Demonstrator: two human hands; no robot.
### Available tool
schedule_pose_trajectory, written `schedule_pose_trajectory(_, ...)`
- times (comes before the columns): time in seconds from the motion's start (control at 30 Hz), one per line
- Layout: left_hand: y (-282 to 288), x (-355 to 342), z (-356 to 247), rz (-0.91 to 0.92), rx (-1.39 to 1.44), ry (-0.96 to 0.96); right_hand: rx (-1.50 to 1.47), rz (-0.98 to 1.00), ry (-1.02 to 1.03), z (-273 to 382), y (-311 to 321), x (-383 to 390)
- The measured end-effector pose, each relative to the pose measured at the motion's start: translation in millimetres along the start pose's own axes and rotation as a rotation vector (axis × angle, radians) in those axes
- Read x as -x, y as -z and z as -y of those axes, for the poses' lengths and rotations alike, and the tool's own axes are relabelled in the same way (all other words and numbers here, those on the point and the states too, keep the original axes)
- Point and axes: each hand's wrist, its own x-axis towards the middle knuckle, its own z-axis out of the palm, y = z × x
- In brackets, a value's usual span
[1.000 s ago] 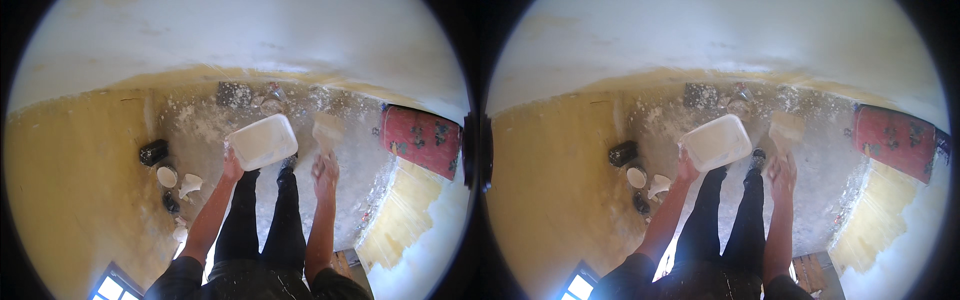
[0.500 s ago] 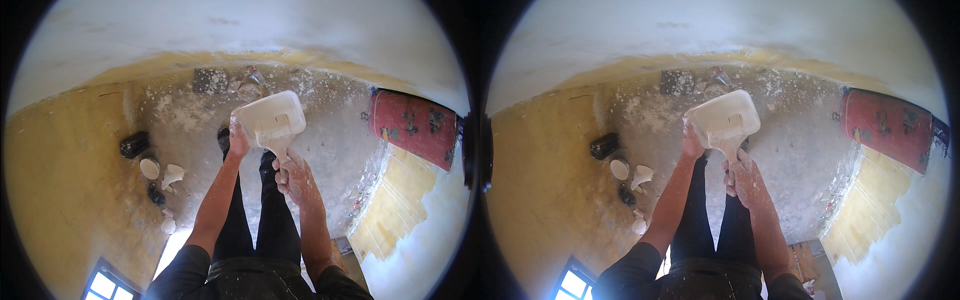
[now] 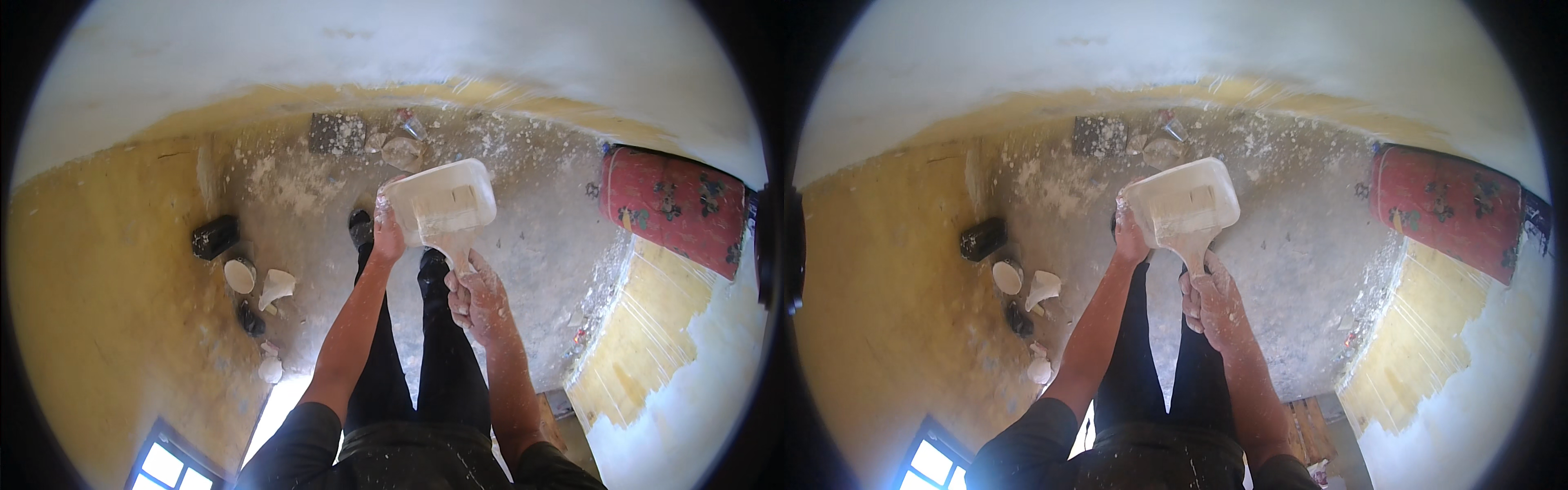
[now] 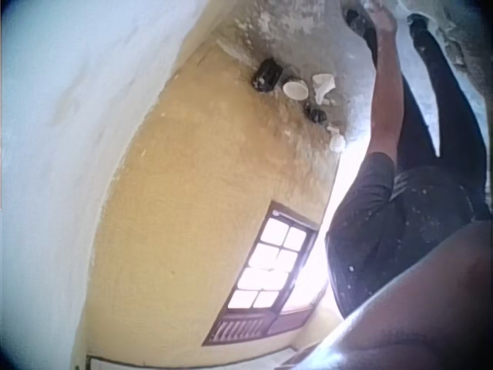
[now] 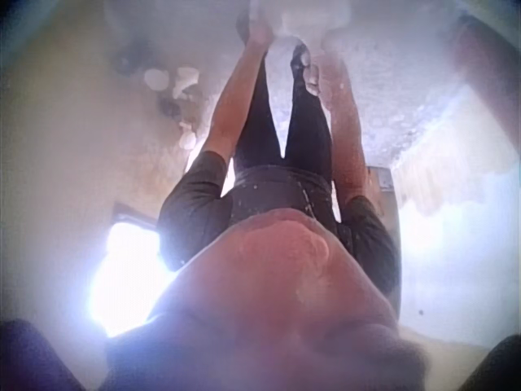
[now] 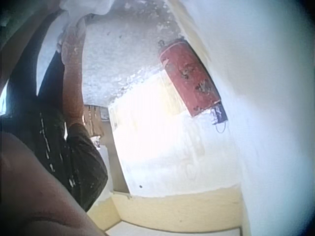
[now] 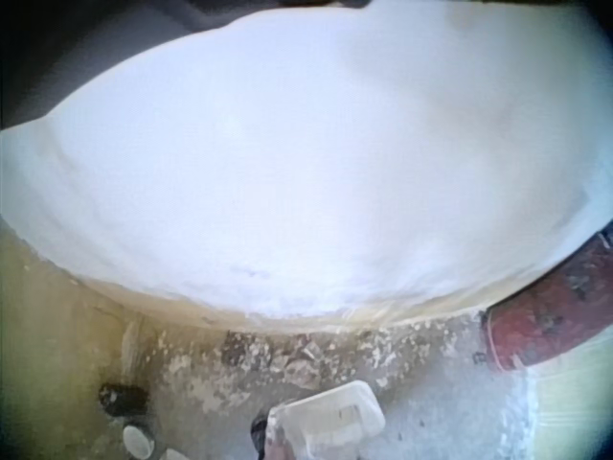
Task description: The person applies white paint to a ceiling and the upper part of walls using a brush while holding a plastic container.
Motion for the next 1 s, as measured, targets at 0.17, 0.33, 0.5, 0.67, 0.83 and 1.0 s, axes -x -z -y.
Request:
schedule_pose_trajectory(0.17, 5, -7, 7, -0.259, 0.211, 0.272, 0.321, -0.005, 0.208, -53, 45, -43)
schedule_pose_trajectory(0.33, 13, -21, -9, -0.331, 0.272, 0.286, 0.362, 0.041, 0.448, -44, 49, -78)
schedule_pose_trajectory(0.5, 51, -34, -16, -0.348, 0.247, 0.118, 0.379, -0.108, 0.637, -5, 60, -157)
schedule_pose_trajectory(0.67, 67, -24, -31, -0.441, 0.244, 0.115, 0.235, -0.137, 0.941, 68, 32, -250)
schedule_pose_trajectory(0.83, 80, -7, -35, -0.442, 0.19, 0.154, 0.176, -0.032, 0.996, 110, 11, -314)
schedule_pose_trajectory(1.0, 91, 4, -23, -0.497, 0.174, 0.195, 0.241, -0.06, 0.672, 79, 23, -321)
